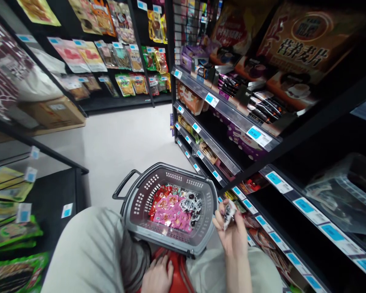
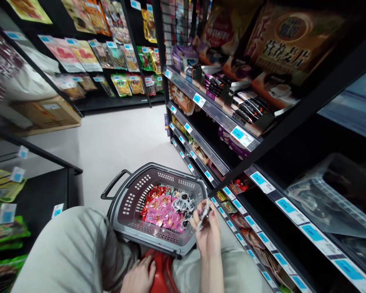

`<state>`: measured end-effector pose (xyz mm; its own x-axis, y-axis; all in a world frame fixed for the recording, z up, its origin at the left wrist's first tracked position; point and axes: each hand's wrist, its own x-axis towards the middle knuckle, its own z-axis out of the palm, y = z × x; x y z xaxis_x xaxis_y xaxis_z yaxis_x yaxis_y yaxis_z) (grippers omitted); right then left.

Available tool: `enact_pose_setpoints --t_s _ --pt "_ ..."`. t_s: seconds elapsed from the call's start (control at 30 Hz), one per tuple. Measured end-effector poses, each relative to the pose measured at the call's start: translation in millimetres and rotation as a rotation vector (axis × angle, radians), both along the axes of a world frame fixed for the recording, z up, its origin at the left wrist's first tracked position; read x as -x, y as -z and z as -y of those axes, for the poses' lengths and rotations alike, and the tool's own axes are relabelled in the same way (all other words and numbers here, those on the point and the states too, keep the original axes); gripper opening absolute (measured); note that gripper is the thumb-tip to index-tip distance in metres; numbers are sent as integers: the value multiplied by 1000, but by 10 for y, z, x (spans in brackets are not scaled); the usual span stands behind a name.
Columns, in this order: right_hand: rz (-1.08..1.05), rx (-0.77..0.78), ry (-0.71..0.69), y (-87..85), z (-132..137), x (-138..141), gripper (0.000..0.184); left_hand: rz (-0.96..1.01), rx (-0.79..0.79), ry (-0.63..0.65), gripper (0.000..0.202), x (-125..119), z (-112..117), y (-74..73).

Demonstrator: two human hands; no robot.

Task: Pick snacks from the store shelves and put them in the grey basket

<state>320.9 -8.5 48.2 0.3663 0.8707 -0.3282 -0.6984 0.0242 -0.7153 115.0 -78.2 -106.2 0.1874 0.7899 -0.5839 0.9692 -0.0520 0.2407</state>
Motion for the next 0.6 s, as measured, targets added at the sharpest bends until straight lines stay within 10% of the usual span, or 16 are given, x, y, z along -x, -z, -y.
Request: enact_pose_setpoints --t_s 0.2,0.47,0.6 --pt "956 399 210 151 -30 -124 46 -29 27 4 44 -7 -3 12" --pt "1261 701 -224 1084 -247 -317 53 -17 22 4 45 2 4 16" --pt "1261 754 -220 1362 -288 -332 52 -31 106 9 45 -7 -32 -15"
